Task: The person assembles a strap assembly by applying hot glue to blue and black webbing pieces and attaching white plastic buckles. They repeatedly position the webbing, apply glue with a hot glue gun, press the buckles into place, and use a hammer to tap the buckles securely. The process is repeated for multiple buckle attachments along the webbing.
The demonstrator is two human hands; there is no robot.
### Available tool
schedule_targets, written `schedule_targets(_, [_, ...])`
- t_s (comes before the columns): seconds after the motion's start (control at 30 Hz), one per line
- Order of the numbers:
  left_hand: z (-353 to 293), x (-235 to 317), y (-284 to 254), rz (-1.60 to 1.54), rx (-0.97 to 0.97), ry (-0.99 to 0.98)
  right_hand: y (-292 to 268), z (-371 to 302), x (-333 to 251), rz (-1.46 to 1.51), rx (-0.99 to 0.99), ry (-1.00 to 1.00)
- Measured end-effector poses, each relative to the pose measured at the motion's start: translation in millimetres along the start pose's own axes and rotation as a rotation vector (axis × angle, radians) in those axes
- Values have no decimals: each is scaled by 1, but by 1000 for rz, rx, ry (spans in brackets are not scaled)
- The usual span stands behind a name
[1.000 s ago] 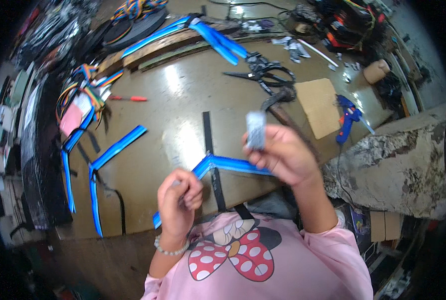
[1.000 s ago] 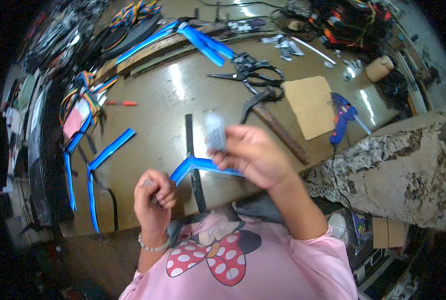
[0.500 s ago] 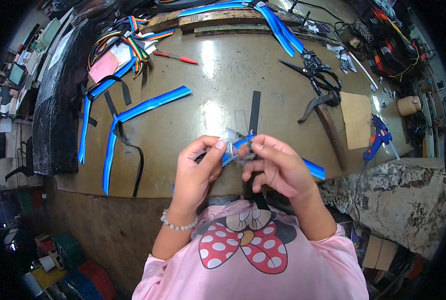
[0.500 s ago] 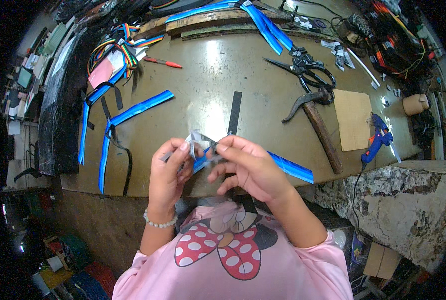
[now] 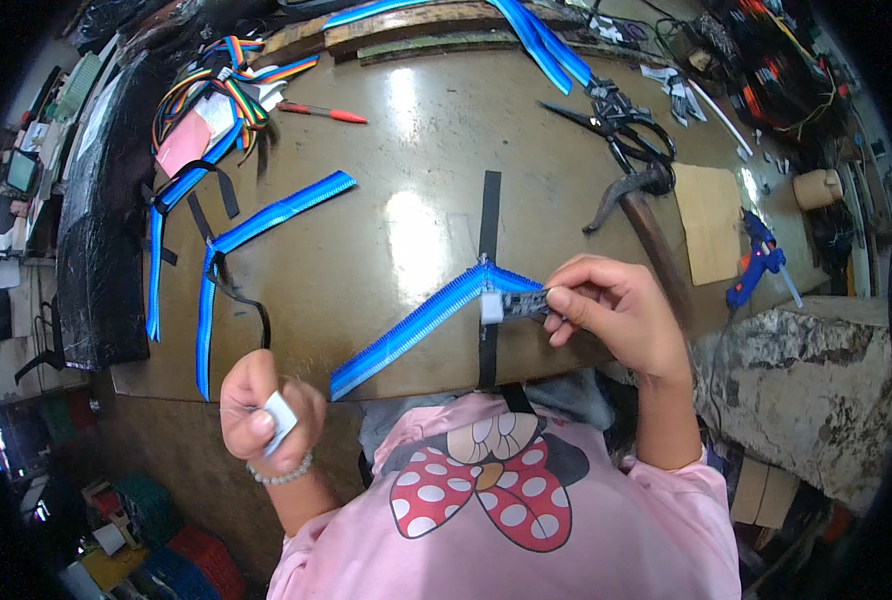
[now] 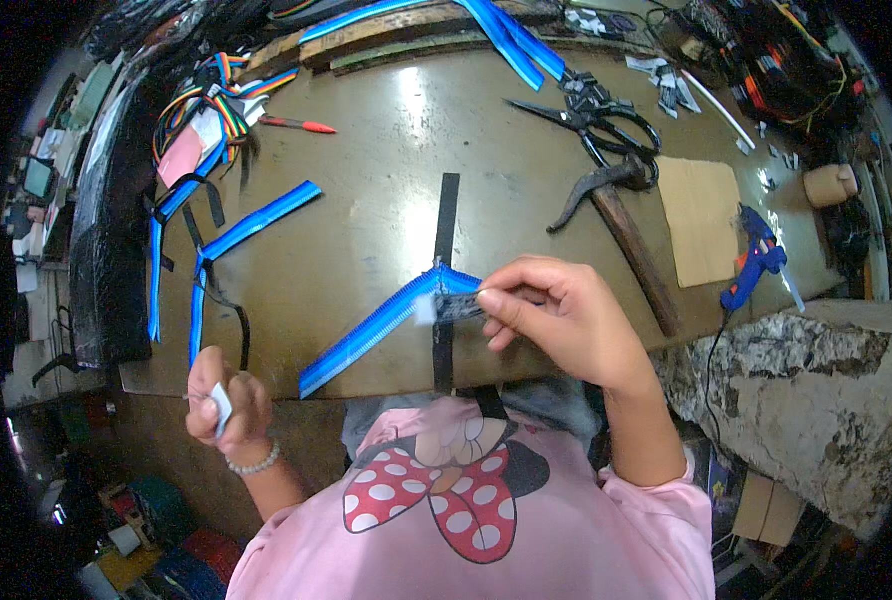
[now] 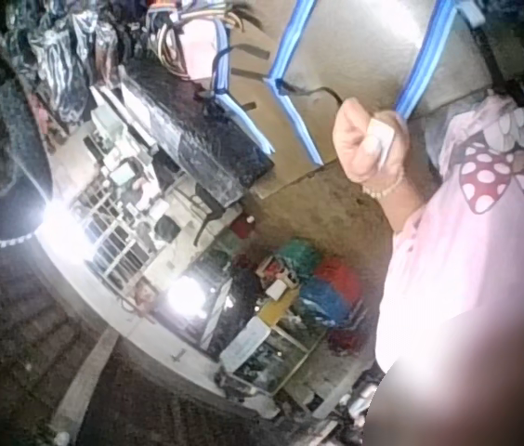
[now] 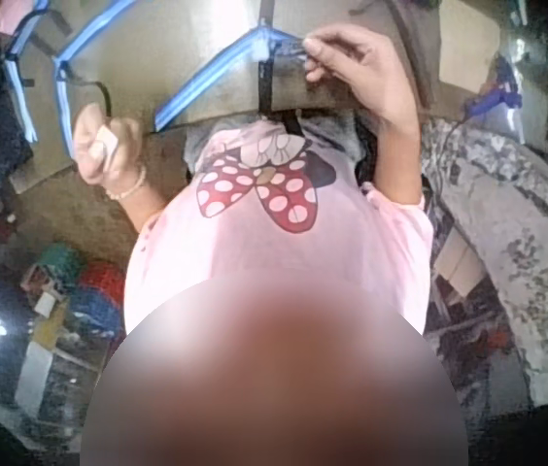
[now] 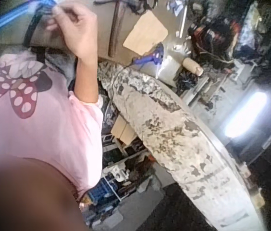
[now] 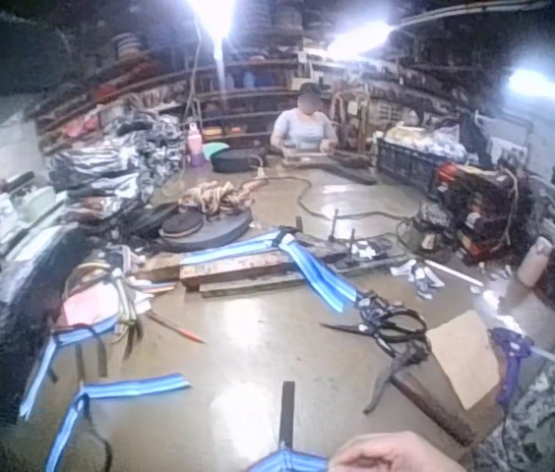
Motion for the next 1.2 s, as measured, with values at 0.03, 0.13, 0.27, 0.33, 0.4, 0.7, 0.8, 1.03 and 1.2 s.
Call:
schedule_targets(0.03, [-5, 0, -3, 114, 57, -6, 2, -2, 0, -15, -31, 21])
schedule_targets(0.13, [-18, -41, -39, 520, 295, -334, 19, -4, 3, 125, -189, 67])
schedule_targets(0.27, [-5, -67, -38, 574, 300, -225, 47, -5, 15, 326, -337, 152])
schedule_targets(0.33, [-3, -84, -32, 546, 269, -281, 52, -2, 20, 359, -296, 147])
schedule_targets(0.4, [-4, -98, -23, 353, 272, -337, 55, 0, 24, 356, -239, 118])
schedule_targets(0.7, [5, -92, -26, 755, 286, -280, 35, 8, 29, 111, -62, 162])
schedule_targets(0.8, [9, -91, -9, 889, 108, -285, 49, 15, 18, 94, -227, 72])
schedule_targets(1.03, [1, -74, -22, 768, 250, -171, 26, 27, 8, 233, -81, 38])
schedule_targets(1.2, [-9, -72, -50, 506, 416, -211, 12, 8, -1, 347, 97, -90])
Point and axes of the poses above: each hand's wrist, its own z-axis towards the middle knuckle, its own y-axis out of the palm, x = y × z, the point moved 10 cm from there along z, towards the middle knuckle, and after that the axes turned 8 degrees about y, right-handed, at the moved point
